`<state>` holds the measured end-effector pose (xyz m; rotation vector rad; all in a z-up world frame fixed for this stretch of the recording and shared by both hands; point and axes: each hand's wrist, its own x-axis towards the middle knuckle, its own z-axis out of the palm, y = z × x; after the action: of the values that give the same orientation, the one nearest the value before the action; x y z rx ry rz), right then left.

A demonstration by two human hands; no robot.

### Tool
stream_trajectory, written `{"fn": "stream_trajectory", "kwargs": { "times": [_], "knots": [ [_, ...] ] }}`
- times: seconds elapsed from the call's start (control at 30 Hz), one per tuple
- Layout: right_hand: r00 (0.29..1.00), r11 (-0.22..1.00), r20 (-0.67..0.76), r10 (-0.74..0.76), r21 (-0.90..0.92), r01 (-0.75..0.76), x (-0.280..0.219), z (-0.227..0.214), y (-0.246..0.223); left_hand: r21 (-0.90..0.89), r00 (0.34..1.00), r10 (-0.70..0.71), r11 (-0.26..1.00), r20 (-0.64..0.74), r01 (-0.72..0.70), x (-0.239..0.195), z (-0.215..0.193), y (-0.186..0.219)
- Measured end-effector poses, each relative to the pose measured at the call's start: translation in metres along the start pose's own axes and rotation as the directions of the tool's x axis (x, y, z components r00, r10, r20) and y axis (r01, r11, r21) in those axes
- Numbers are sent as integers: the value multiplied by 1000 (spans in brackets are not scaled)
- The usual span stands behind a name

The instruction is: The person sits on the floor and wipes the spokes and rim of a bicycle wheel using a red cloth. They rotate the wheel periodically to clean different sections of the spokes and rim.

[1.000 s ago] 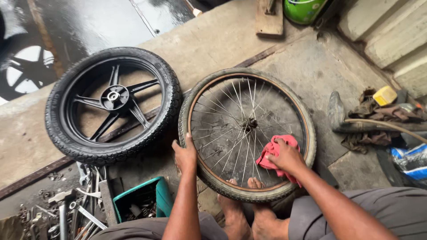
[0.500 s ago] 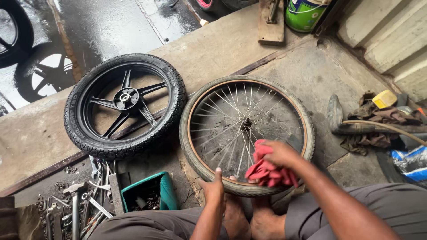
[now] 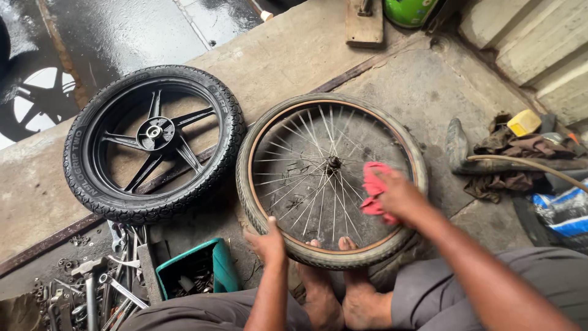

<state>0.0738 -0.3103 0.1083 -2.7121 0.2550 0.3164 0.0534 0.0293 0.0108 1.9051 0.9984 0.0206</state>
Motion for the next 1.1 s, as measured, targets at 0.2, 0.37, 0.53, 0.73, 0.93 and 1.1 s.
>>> {"fn": "stream_trajectory", "kwargs": {
  "times": [0.2,0.37,0.53,0.73,0.93,1.1],
  "knots": [
    [890,834,41,-454,-333,441,43,43,-51,-31,985,-145,989,91,148,-21,2,1],
    [908,862,125,-400,-284,419,35,54,-47,-78,992,-67,994,104,75,-1,2,3],
    [867,829,92,-490,-256,496,6,60,-52,-34,992,-73,996,101,77,8,0,9],
    [884,821,33,-467,-355,447,40,62,-53,-27,987,-67,997,144,72,8,-4,6],
    [906,880,341,-251,-311,360,20,63,-78,86,974,-150,987,168,137,6,-12,30],
    [951,922,224,-212,-277,270,54,46,-64,142,986,-75,988,149,54,0,-12,25]
  ]
}}
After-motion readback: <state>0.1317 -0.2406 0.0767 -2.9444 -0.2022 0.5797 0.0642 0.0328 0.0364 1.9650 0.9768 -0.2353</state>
